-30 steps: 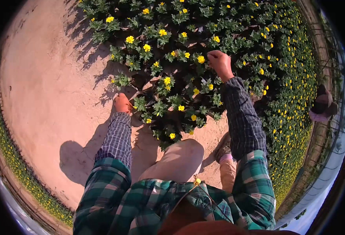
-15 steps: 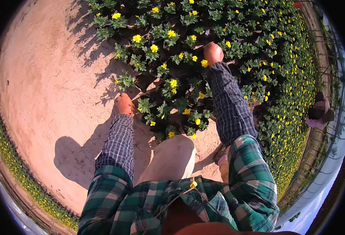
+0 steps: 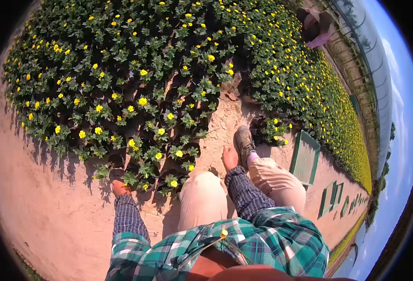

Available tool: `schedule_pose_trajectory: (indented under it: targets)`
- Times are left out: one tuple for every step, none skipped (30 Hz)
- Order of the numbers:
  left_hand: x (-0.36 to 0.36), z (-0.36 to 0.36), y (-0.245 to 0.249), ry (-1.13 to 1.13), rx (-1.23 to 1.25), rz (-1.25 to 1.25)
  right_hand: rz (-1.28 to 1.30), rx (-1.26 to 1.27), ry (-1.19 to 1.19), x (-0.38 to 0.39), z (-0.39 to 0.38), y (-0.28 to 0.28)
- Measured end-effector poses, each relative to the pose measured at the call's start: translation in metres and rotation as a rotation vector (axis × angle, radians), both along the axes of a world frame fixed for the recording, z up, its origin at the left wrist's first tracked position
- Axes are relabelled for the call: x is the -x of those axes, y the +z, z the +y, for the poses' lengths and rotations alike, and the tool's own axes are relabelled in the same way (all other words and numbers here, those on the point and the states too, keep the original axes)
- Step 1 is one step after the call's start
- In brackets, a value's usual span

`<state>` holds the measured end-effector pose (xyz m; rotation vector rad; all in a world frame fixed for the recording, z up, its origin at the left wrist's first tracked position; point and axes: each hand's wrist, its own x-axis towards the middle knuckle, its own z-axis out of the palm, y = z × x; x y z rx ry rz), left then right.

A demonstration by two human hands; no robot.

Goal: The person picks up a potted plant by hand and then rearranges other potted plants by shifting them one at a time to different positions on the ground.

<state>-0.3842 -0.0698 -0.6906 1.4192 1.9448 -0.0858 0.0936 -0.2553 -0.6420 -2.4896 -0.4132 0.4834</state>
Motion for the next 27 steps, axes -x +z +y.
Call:
schedule_pose_trajectory:
  targets:
    - [0.019,0.004,-0.043,0.068,0.004,-0.029,-0.115,0.293,0.072,0.020,-0.013,0.027]
    - [0.036,0.007,-0.081,0.136,0.005,-0.058,-0.025,0.329,0.107,0.021,-0.038,0.005]
    - [0.038,0.005,-0.079,0.254,0.007,-0.074,0.127,0.442,0.094,0.034,-0.042,0.028]
    - [0.027,0.008,-0.068,0.324,0.008,-0.091,0.059,0.484,0.156,0.039,-0.060,-0.004]
    - [0.026,0.006,-0.062,0.364,0.017,-0.096,0.184,0.516,0.267,0.042,-0.058,0.025]
    - [0.025,0.006,-0.056,0.384,0.024,-0.097,0.285,0.607,0.259,0.043,-0.058,0.022]
    - [0.024,0.005,-0.053,0.392,0.032,-0.098,0.283,0.592,0.271,0.044,-0.059,0.025]
    - [0.023,0.006,-0.052,0.395,0.034,-0.100,0.287,0.581,0.288,0.046,-0.061,0.025]
    - [0.023,0.007,-0.052,0.395,0.038,-0.099,0.297,0.584,0.287,0.044,-0.061,0.024]
    - [0.023,0.007,-0.052,0.384,0.038,-0.096,0.318,0.608,0.322,0.038,-0.059,0.020]
    - [0.023,0.008,-0.049,0.380,0.035,-0.088,0.350,0.630,0.351,0.036,-0.054,0.021]
    - [0.022,0.010,-0.048,0.358,0.028,-0.084,0.351,0.654,0.375,0.034,-0.047,0.025]
    - [0.023,0.013,-0.048,0.328,0.019,-0.076,0.441,0.695,0.393,0.033,-0.035,0.049]
    - [0.026,0.017,-0.047,0.294,0.015,-0.070,0.351,0.652,0.356,0.036,-0.040,0.033]
    - [0.026,0.021,-0.047,0.266,0.011,-0.071,0.319,0.667,0.336,0.037,-0.042,0.017]
    - [0.029,0.025,-0.046,0.245,0.013,-0.073,0.298,0.675,0.325,0.039,-0.042,0.012]
    - [0.035,0.026,-0.050,0.224,0.022,-0.067,0.246,0.654,0.323,0.042,-0.046,0.002]
    - [0.039,0.026,-0.050,0.206,0.029,-0.062,0.156,0.652,0.312,0.047,-0.044,0.014]
    - [0.039,0.028,-0.047,0.193,0.028,-0.058,0.261,0.672,0.269,0.045,-0.038,0.030]
    - [0.040,0.030,-0.049,0.185,0.031,-0.053,0.280,0.670,0.246,0.045,-0.042,0.022]
    - [0.042,0.033,-0.049,0.177,0.029,-0.057,0.224,0.641,0.252,0.045,-0.045,0.012]
    - [0.043,0.034,-0.048,0.162,0.030,-0.056,0.168,0.614,0.263,0.046,-0.048,0.005]
    - [0.043,0.036,-0.046,0.153,0.033,-0.051,0.183,0.612,0.254,0.045,-0.047,0.012]
    - [0.043,0.036,-0.047,0.145,0.037,-0.046,0.256,0.631,0.244,0.042,-0.044,0.019]
    - [0.044,0.036,-0.045,0.139,0.037,-0.049,0.329,0.652,0.240,0.041,-0.041,0.027]
    - [0.044,0.036,-0.044,0.137,0.031,-0.048,0.343,0.656,0.253,0.040,-0.041,0.030]
    - [0.044,0.036,-0.043,0.140,0.028,-0.046,0.360,0.654,0.259,0.037,-0.041,0.032]
